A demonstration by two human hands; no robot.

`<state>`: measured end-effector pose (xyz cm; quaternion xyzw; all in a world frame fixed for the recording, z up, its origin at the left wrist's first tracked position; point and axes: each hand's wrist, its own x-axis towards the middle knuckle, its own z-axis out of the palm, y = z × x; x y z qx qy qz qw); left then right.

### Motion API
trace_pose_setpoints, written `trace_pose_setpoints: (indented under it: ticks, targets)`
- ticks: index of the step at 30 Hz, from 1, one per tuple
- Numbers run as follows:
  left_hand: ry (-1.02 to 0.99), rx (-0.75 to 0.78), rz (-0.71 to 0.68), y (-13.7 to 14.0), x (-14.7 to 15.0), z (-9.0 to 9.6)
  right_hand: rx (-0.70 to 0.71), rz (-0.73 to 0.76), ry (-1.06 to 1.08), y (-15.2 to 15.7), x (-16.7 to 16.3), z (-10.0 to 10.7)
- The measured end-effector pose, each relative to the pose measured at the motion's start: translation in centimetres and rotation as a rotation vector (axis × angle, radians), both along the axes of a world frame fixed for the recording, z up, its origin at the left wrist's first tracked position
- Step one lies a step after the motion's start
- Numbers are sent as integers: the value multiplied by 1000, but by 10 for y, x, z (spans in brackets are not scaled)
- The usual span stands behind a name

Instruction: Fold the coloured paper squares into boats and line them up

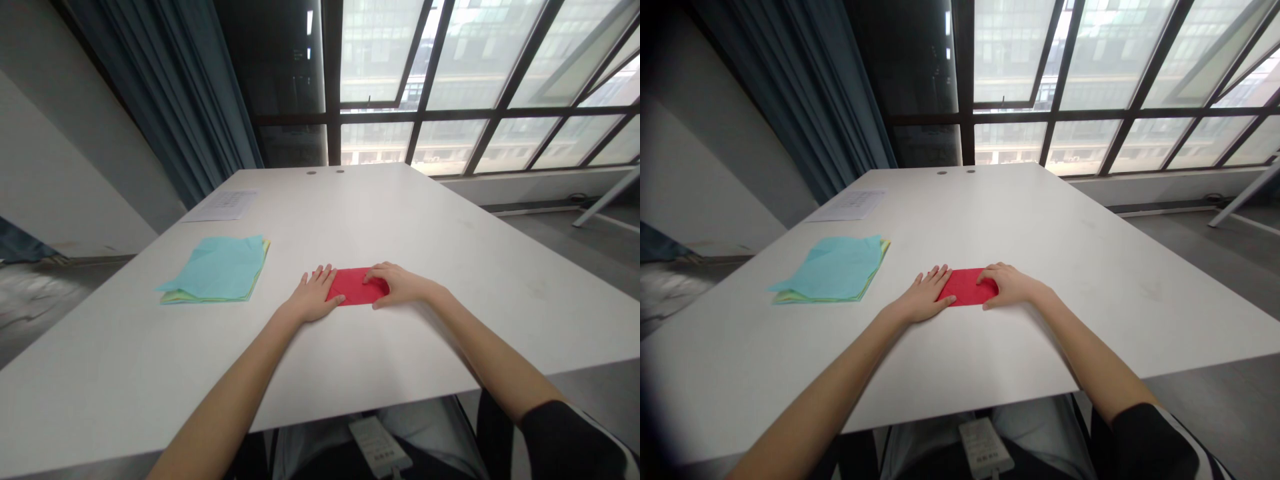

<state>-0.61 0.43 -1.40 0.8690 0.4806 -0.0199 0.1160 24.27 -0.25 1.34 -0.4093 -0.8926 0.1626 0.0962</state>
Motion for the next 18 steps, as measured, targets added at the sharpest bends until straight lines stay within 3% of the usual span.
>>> trace_pose_setpoints:
  ticks: [11,18]
  targets:
    - [-7,-19,-4,0,-3,3,34,99,63,-1,-4,6]
    - [-226,-47,61,7,-5,5,192,55,118,-5,-10,8]
